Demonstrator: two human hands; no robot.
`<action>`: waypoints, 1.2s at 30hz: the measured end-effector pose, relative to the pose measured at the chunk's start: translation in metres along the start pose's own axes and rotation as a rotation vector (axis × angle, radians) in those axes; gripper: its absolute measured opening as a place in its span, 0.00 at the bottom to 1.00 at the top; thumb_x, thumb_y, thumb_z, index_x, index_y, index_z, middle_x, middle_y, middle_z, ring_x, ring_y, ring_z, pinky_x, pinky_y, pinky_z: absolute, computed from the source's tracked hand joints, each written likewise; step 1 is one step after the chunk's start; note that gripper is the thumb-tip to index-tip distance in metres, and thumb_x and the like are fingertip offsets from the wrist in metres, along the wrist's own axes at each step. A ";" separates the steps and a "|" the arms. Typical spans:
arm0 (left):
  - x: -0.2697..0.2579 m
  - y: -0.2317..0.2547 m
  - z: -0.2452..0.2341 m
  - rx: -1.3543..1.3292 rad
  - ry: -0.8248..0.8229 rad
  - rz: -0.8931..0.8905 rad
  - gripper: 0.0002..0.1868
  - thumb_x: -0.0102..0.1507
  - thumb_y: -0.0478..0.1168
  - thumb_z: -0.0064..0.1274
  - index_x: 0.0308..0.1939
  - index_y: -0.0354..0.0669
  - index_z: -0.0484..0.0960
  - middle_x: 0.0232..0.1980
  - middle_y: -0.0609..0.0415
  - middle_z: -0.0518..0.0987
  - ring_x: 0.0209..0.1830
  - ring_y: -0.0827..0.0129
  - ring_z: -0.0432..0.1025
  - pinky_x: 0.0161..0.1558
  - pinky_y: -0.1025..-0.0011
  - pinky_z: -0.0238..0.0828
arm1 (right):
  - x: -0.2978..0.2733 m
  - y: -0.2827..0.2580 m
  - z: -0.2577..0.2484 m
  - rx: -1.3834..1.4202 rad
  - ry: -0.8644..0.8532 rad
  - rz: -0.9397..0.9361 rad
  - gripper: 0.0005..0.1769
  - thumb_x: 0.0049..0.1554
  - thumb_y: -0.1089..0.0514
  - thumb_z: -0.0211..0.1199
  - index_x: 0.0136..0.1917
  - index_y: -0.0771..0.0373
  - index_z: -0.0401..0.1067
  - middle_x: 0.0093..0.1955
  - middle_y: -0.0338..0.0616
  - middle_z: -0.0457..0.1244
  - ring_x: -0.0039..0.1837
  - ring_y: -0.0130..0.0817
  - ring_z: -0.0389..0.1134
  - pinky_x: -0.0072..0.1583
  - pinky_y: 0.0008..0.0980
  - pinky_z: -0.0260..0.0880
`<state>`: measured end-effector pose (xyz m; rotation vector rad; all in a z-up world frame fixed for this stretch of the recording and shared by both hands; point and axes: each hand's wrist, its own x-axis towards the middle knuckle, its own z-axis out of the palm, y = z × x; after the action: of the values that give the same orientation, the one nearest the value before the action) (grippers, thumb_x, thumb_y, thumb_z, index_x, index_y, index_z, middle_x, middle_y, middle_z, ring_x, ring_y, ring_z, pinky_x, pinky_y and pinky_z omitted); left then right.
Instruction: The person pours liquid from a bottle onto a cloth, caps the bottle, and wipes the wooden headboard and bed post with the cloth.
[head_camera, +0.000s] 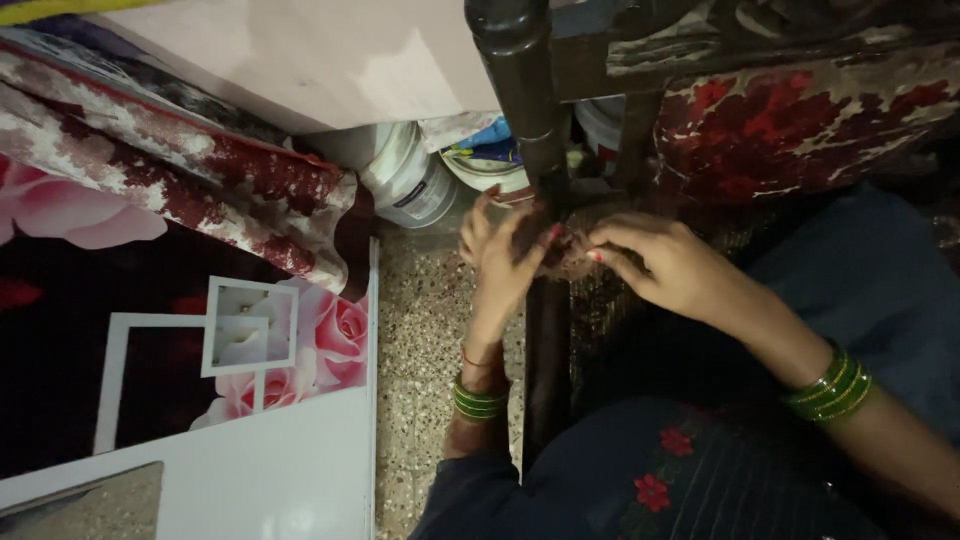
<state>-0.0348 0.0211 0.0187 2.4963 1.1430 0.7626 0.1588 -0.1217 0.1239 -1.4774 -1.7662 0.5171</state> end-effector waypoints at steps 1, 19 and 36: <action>0.000 -0.007 0.001 0.066 -0.008 0.087 0.21 0.58 0.47 0.65 0.56 0.64 0.84 0.77 0.45 0.66 0.75 0.39 0.49 0.66 0.36 0.45 | 0.002 0.008 0.004 0.012 -0.018 0.047 0.13 0.60 0.58 0.62 0.56 0.66 0.74 0.51 0.47 0.70 0.50 0.38 0.73 0.50 0.35 0.73; 0.040 -0.019 0.003 -0.524 -0.261 -0.095 0.07 0.63 0.31 0.61 0.45 0.36 0.85 0.41 0.50 0.83 0.36 0.63 0.74 0.40 0.67 0.70 | 0.022 0.109 0.039 0.545 -0.030 0.435 0.13 0.58 0.55 0.70 0.54 0.62 0.76 0.45 0.40 0.67 0.46 0.28 0.64 0.48 0.30 0.67; 0.036 -0.020 -0.045 -0.417 -0.234 0.031 0.15 0.56 0.30 0.65 0.46 0.35 0.84 0.47 0.47 0.84 0.46 0.61 0.80 0.50 0.66 0.76 | -0.004 0.122 0.001 1.037 0.171 0.320 0.08 0.68 0.54 0.55 0.50 0.58 0.70 0.49 0.36 0.66 0.54 0.26 0.69 0.62 0.32 0.73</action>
<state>-0.0529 0.0628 0.0584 2.1854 0.7739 0.6205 0.2369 -0.0951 0.0338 -0.9772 -0.8484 1.1994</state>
